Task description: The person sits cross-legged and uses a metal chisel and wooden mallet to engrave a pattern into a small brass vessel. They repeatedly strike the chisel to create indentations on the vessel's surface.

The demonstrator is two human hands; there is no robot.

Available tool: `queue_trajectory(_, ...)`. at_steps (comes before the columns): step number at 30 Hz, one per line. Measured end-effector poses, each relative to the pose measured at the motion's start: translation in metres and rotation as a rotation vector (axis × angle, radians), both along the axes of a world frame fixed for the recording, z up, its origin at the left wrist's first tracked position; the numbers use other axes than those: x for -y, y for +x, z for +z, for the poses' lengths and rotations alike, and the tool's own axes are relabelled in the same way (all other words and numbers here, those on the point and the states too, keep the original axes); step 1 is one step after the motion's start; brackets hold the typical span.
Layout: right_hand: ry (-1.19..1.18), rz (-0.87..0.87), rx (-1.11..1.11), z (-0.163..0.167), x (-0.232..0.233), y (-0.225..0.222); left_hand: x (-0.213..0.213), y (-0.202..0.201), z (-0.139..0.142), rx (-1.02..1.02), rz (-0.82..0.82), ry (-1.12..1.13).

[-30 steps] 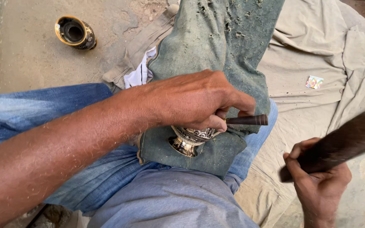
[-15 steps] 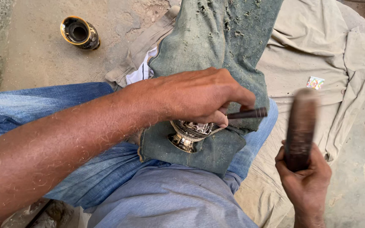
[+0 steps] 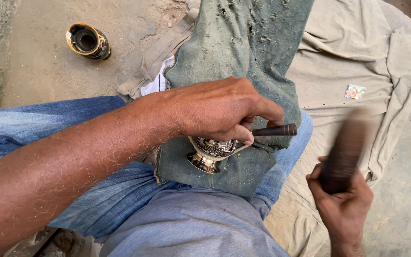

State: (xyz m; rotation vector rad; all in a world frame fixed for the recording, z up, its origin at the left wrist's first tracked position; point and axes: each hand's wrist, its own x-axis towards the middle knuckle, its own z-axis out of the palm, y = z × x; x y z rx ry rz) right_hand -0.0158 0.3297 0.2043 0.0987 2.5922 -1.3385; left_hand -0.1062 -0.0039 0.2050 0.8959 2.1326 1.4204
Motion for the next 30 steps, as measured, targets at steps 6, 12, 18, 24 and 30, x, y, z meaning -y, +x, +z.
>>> queue_trajectory(6,0.528,0.131,0.202,0.006,0.001,-0.010,0.003,0.003,-0.003,-0.017,0.037,-0.001)
queue_trajectory(12,-0.336,-0.077,-0.049,0.003,-0.006,-0.017,0.003,0.005,-0.002,-0.006,0.081,0.003)
queue_trajectory(18,-0.182,-0.096,-0.016,0.005,-0.007,-0.026,0.005,0.005,-0.002,0.004,0.097,-0.018)
queue_trajectory(24,0.436,0.212,0.006,0.008,-0.005,-0.035,0.005,0.008,-0.001,0.015,0.137,-0.014)
queue_trajectory(30,-0.068,-0.030,0.029,0.009,0.000,-0.043,0.007,0.010,-0.004,0.008,0.166,-0.008)
